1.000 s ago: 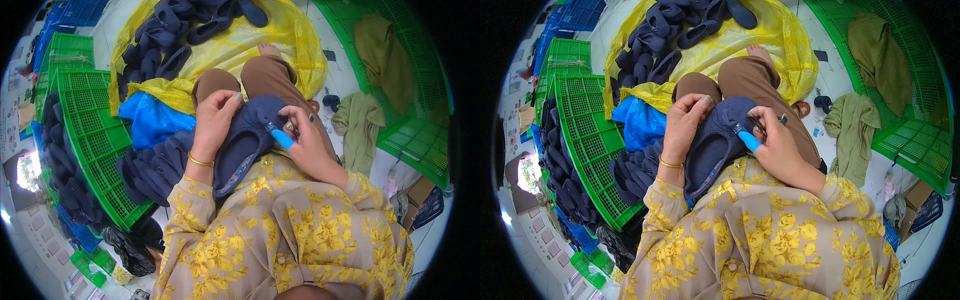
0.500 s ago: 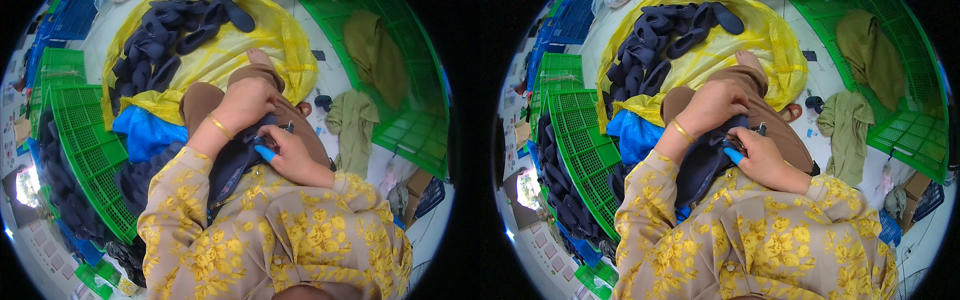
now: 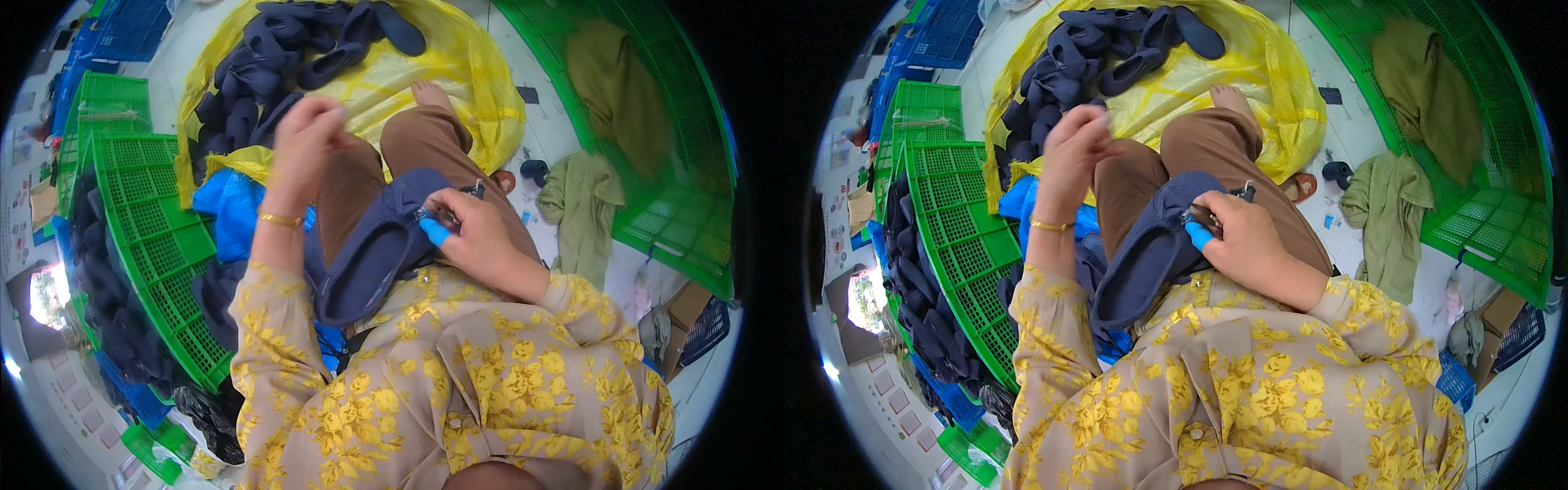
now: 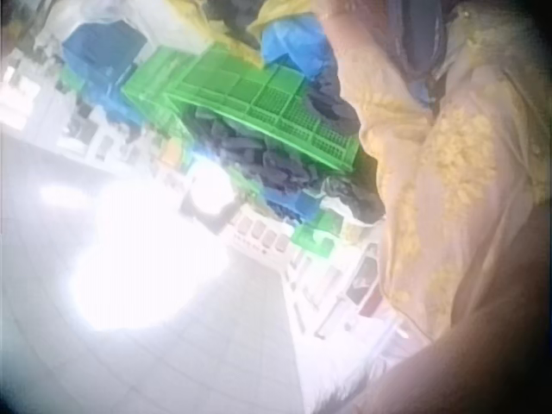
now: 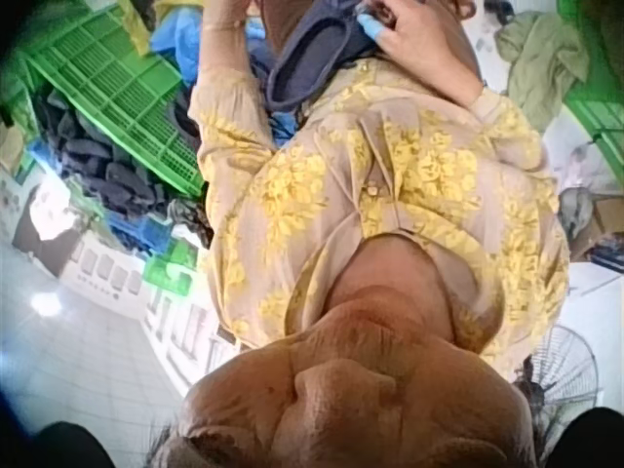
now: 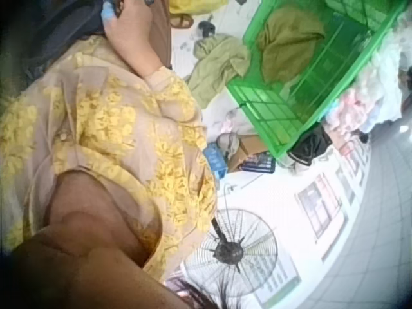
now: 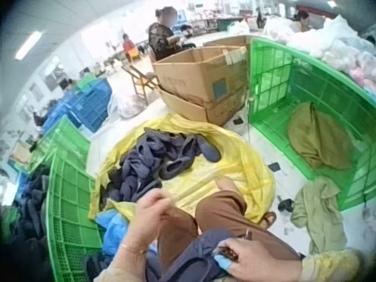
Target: The person sits on the floor and sews a dark blue slip-on shoe using a blue-handled tool and thread. They repeatedly insert the tool into the shoe's opening, pull the thread through, and adjust the shoe's position while working.
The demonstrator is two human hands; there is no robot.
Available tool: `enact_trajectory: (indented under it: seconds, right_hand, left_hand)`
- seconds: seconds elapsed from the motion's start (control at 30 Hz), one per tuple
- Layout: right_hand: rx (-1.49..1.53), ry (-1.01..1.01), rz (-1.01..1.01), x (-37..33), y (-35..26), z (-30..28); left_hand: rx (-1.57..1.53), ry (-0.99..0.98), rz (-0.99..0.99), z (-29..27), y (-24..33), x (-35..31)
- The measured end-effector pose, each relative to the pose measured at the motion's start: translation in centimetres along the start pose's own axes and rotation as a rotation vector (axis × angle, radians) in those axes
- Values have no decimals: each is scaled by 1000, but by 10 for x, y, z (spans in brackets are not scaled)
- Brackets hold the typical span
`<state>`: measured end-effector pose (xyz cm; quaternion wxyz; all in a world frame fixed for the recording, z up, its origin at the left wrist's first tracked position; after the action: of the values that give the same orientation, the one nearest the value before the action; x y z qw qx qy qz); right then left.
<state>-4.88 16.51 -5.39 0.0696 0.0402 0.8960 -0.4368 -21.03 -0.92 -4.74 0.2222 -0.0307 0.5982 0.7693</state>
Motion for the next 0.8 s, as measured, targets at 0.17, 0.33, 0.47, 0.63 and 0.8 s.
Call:
enact_trajectory:
  seconds: [0.17, 0.33, 0.47, 0.63, 0.8]
  right_hand:
    - [-79, 16, -5, 33, -9, -10]
    - [-80, 105, -124, 58, 4, -5]
    - [213, 138, -155, 38, 5, -16]
    - [835, -9, 188, 1, 28, -18]
    - [1057, 10, 360, -20, 54, -19]
  left_hand:
    - [-402, 151, 67, -86, 16, -57]
    - [-518, 274, 99, -112, -14, -103]
    - [-661, 363, 127, -131, -30, -119]
    - [-814, 284, 130, -134, -34, -94]
    - [-1024, 215, 96, -159, -48, -47]
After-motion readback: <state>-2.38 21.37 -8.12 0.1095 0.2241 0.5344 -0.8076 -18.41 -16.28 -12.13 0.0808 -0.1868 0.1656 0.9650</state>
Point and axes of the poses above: each hand's wrist, its own x-axis towards the middle knuckle, its own z-axis out of the palm, y = z × x, the point moved 5 cm from there along x, towards the middle knuckle, and after that the axes turned 15 degrees about -x, right-handed, at the moved point
